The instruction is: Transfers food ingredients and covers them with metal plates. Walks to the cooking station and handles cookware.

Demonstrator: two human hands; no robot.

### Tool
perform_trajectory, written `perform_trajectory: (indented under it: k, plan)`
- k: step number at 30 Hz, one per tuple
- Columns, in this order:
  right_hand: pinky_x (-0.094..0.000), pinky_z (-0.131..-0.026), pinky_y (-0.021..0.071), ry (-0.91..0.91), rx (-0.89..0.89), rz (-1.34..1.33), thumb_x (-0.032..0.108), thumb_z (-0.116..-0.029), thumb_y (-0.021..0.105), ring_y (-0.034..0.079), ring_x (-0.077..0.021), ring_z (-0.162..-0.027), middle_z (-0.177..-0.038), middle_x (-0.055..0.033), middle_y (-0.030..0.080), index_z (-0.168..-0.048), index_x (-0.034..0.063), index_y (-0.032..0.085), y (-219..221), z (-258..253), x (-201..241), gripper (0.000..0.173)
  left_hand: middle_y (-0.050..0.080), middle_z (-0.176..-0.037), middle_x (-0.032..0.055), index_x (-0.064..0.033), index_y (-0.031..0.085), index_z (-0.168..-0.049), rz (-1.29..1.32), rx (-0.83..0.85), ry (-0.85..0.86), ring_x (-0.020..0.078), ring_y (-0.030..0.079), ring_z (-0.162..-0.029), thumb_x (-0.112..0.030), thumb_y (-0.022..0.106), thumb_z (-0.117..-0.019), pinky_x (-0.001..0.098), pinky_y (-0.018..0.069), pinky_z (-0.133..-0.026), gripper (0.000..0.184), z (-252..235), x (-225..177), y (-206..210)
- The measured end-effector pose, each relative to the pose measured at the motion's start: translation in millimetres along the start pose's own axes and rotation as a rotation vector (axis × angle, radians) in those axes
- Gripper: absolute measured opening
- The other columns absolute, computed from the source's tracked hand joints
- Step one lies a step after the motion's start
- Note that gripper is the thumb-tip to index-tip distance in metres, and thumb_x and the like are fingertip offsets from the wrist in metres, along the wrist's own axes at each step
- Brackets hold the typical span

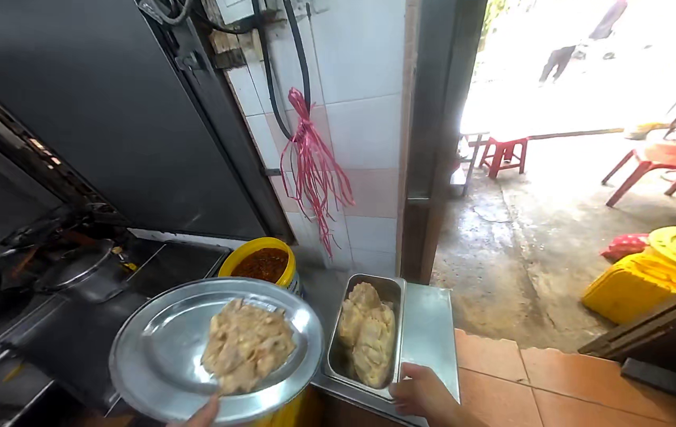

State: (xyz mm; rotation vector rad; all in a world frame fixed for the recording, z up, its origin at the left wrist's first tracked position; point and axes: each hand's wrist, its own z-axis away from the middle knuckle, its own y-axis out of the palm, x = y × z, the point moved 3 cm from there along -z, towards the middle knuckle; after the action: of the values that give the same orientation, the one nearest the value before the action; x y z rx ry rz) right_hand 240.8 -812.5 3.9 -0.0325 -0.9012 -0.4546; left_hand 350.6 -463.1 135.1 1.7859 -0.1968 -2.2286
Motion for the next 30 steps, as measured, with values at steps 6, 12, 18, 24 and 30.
perform_trajectory:
  k: [6, 12, 18, 24, 30]
  plan:
    - [-0.0425, -0.074, 0.0606, -0.047, 0.061, 0.121, 0.008, -0.0837, 0.080, 0.072, -0.0226, -0.079, -0.085, -0.0097, 0.072, -0.094, 0.0045, 0.066, -8.2, 11.6, -15.4, 0.017, 0.071, -0.101, 0.0301, 0.0059, 0.047, -0.129, 0.073, 0.009, -0.134, 0.0445, 0.075, -0.077, -0.002, 0.046, -0.1040, 0.0608, 0.0633, -0.063, 0.026, -21.6, 21.5, 75.9]
    - [-0.0367, -0.065, 0.0543, -0.131, 0.075, 0.219, 0.016, -0.0804, 0.084, 0.065, -0.0153, -0.070, -0.077, -0.0032, 0.069, -0.087, 0.0097, 0.067, -21.4, 6.1, -17.7, 0.019, 0.073, -0.092, 0.0257, 0.0074, 0.051, -0.121, -0.027, 0.074, 0.000, 0.0397, 0.075, -0.068, 0.008, 0.052, -0.0983, 0.0577, 0.0642, -0.057, 0.023, -24.3, 17.1, 116.5]
    - [-0.0462, -0.074, 0.0581, -0.300, -0.329, 0.082, 0.011, -0.0826, 0.078, 0.069, -0.0250, -0.086, -0.101, -0.0132, 0.071, -0.110, 0.0036, 0.069, -47.1, 7.3, 33.7, 0.030, 0.074, -0.087, 0.0236, 0.0098, 0.060, -0.107, -0.120, 0.198, 0.135, 0.0368, 0.076, -0.068, 0.012, 0.058, -0.0929, 0.0548, 0.0651, -0.057, 0.014, -35.6, 6.3, 141.7]
    - [-0.0426, -0.090, 0.0569, -0.525, -0.325, 0.048, 0.009, -0.0901, 0.074, 0.069, -0.0217, -0.101, -0.111, -0.0118, 0.072, -0.120, 0.0050, 0.068, -53.4, -9.2, 103.9, 0.030, 0.074, -0.084, 0.0236, 0.0106, 0.063, -0.099, -0.206, 0.218, 0.172, 0.0360, 0.076, -0.066, 0.013, 0.060, -0.0912, 0.0536, 0.0650, -0.054, 0.009, -36.6, 4.6, 160.8]
    - [-0.0430, -0.099, 0.0546, -0.582, -0.178, 0.102, 0.017, -0.1015, 0.063, 0.068, -0.0195, -0.115, -0.128, -0.0100, 0.070, -0.136, 0.0084, 0.063, -41.9, -40.7, 127.0, 0.036, 0.075, -0.085, 0.0230, 0.0108, 0.066, -0.097, -0.262, 0.260, 0.209, 0.0348, 0.076, -0.069, 0.012, 0.063, -0.0892, 0.0518, 0.0660, -0.057, 0.009, -40.5, 7.9, 168.6]
